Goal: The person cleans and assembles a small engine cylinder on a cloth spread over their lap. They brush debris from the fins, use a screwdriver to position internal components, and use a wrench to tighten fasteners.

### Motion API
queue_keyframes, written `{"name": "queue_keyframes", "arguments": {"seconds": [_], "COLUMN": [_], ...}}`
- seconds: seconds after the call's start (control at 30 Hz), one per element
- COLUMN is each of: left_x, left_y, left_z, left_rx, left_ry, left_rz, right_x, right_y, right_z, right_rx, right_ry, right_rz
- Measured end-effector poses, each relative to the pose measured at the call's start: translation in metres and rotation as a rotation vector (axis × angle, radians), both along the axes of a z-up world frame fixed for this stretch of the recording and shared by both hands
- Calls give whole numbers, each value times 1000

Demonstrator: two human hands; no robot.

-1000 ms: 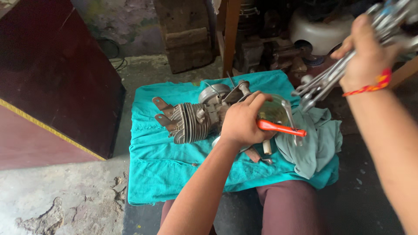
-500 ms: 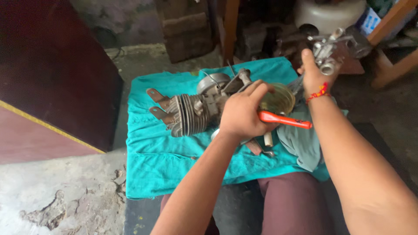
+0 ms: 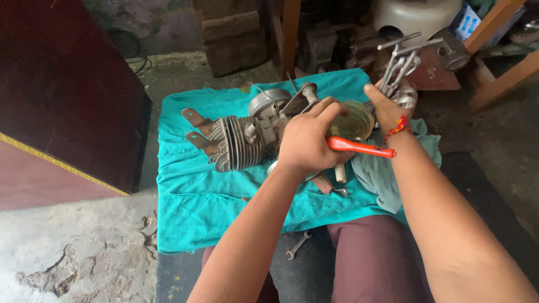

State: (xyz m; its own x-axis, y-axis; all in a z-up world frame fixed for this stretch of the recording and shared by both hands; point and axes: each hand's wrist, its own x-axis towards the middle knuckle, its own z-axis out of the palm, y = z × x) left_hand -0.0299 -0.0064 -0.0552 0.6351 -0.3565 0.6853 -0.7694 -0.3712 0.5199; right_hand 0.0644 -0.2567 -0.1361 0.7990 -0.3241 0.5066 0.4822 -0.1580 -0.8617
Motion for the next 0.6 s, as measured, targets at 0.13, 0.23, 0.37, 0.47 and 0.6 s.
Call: {"name": "queue_keyframes", "arguments": {"seconds": [0.13, 0.23, 0.37, 0.47, 0.6], "left_x": [0, -1, 3, 2, 4], "left_y": [2, 4, 3, 4, 1], "left_z": [-3, -7, -6, -9, -10], "left_rx": [-12, -48, -15, -6, 22], "left_ry": [3, -2, 27, 42, 71], "left_rz": [-6, -34, -58, -37, 7], "right_x": [-4, -6, 0, 16, 43], "right_y": [5, 3, -4, -23, -62], "right_z": [-5, -9, -24, -50, -58], "right_rx": [3, 22, 130, 205, 115], "right_ry": [33, 25, -8, -62, -187], "right_rz": [-23, -8, -19, -32, -180]}}
